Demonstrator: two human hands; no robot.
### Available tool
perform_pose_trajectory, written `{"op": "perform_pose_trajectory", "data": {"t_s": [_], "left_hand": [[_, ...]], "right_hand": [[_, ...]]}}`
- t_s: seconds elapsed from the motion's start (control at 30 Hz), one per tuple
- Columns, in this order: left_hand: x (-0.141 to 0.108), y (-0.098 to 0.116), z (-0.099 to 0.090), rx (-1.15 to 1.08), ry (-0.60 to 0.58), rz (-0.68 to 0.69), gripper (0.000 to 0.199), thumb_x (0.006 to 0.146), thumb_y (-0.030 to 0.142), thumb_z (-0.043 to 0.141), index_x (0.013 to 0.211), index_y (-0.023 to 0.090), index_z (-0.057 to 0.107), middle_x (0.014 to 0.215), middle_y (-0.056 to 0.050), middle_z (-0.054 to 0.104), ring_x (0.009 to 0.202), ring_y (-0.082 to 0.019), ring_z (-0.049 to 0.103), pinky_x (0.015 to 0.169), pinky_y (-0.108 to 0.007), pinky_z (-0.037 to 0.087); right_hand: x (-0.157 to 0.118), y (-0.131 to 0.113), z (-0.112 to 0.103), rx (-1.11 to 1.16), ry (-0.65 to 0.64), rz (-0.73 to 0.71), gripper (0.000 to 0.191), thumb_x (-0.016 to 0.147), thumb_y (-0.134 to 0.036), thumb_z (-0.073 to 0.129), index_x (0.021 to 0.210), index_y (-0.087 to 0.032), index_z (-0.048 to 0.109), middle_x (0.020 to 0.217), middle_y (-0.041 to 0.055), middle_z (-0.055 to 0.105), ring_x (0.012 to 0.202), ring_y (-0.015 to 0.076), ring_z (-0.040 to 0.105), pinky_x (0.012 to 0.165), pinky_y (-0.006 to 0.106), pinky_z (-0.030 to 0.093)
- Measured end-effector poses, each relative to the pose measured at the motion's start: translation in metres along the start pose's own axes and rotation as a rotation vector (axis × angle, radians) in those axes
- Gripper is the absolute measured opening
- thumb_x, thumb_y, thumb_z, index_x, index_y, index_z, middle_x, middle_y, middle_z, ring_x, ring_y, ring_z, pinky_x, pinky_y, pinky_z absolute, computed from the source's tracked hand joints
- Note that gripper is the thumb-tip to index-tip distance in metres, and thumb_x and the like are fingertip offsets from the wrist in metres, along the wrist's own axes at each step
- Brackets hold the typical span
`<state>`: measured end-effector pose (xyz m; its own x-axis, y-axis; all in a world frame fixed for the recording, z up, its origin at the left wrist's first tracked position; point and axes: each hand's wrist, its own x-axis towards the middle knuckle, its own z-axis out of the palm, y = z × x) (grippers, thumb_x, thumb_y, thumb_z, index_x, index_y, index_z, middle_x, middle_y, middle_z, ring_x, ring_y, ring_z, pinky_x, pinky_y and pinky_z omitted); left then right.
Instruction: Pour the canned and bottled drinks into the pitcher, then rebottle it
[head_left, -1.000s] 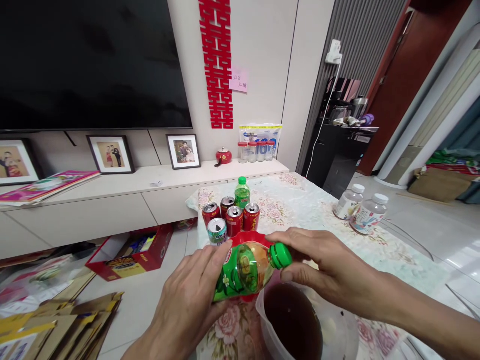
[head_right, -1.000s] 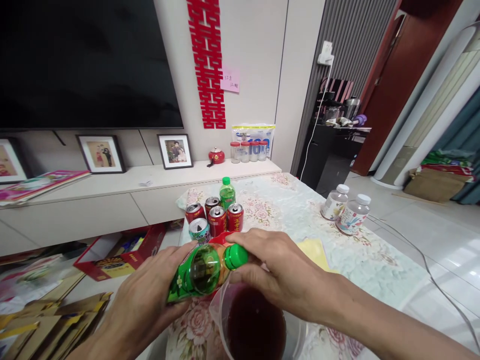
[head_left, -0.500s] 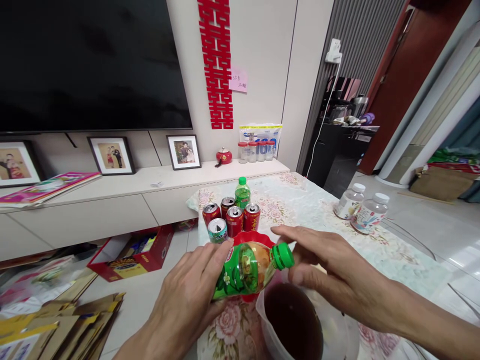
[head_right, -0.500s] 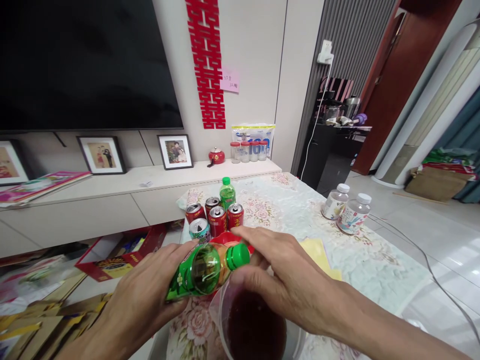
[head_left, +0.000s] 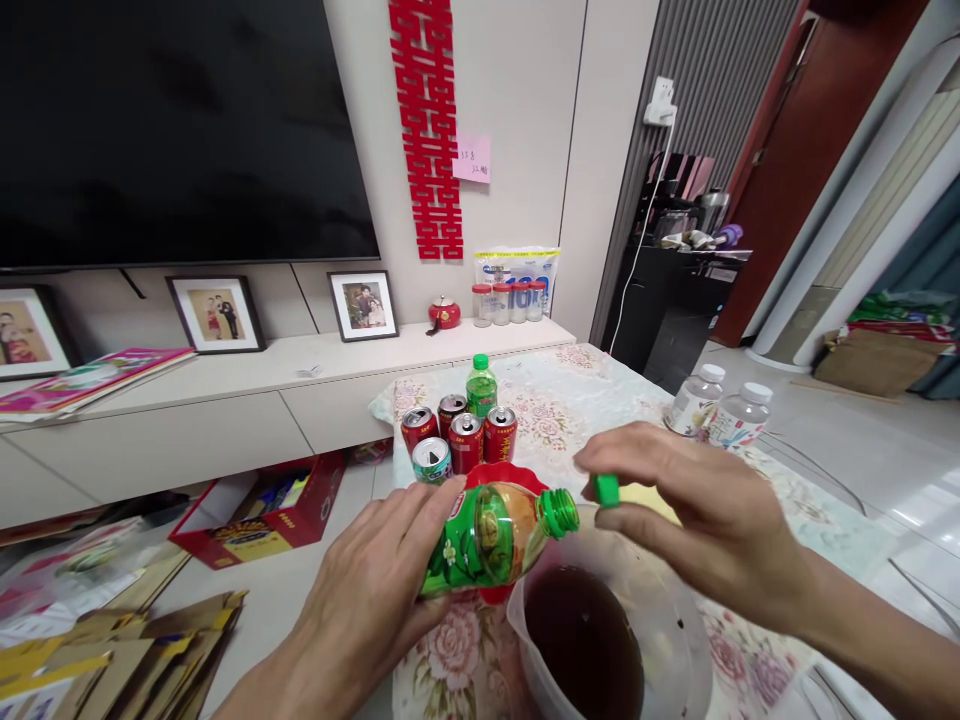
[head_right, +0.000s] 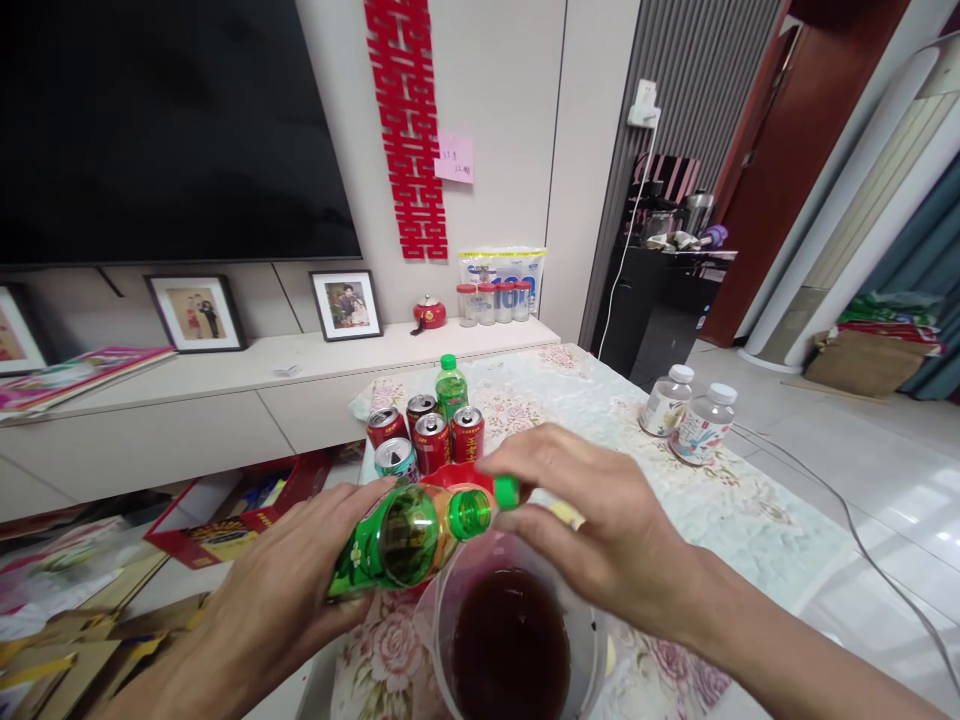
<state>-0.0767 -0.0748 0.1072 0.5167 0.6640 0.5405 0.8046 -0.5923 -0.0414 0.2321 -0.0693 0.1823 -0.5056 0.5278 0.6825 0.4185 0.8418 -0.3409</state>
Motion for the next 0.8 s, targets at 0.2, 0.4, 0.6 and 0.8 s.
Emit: {"op": "perform_pose_trajectory", "data": {"t_s": [0.2, 0.4, 0.6, 0.8], "left_hand": [[0.007, -0.008, -0.012, 0.036, -0.065, 0.073, 0.080, 0.078, 0.010, 0.063, 0.152, 0.022, 0.037, 0.128, -0.011, 0.071, 0.110, -0.030, 0.068, 0.085, -0.038, 0.055], [0.010, -0.019, -0.018, 0.126, -0.048, 0.121, 0.076, 0.081, 0.010, 0.071, 0.150, 0.022, 0.041, 0.123, -0.010, 0.071, 0.104, -0.030, 0.065, 0.084, -0.040, 0.050], [0.011, -0.028, -0.019, 0.181, -0.035, 0.157, 0.070, 0.083, 0.009, 0.074, 0.146, 0.019, 0.045, 0.121, -0.010, 0.071, 0.103, -0.031, 0.064, 0.085, -0.040, 0.047], [0.014, -0.031, -0.024, 0.186, -0.008, 0.244, 0.055, 0.089, 0.008, 0.063, 0.143, 0.014, 0.049, 0.119, -0.012, 0.071, 0.099, -0.031, 0.064, 0.079, -0.040, 0.046]], "right_hand": [[-0.008, 0.002, -0.011, 0.306, 0.256, 0.511, 0.023, 0.084, -0.033, 0.086, 0.106, -0.034, 0.080, 0.097, -0.0001, 0.078, 0.076, 0.0123, 0.074, 0.069, 0.017, 0.061], [-0.038, 0.012, -0.010, 0.444, 0.354, 0.654, 0.026, 0.077, -0.033, 0.091, 0.102, -0.036, 0.084, 0.093, 0.0011, 0.078, 0.071, 0.0127, 0.075, 0.068, 0.015, 0.062], [-0.064, 0.024, -0.009, 0.582, 0.413, 0.774, 0.033, 0.076, -0.032, 0.093, 0.107, -0.035, 0.083, 0.096, 0.0030, 0.079, 0.077, 0.0154, 0.076, 0.072, 0.018, 0.064], [-0.074, 0.025, -0.009, 0.670, 0.461, 0.799, 0.031, 0.075, -0.030, 0.094, 0.104, -0.031, 0.084, 0.094, 0.0052, 0.079, 0.072, 0.0151, 0.075, 0.071, 0.020, 0.064]]}}
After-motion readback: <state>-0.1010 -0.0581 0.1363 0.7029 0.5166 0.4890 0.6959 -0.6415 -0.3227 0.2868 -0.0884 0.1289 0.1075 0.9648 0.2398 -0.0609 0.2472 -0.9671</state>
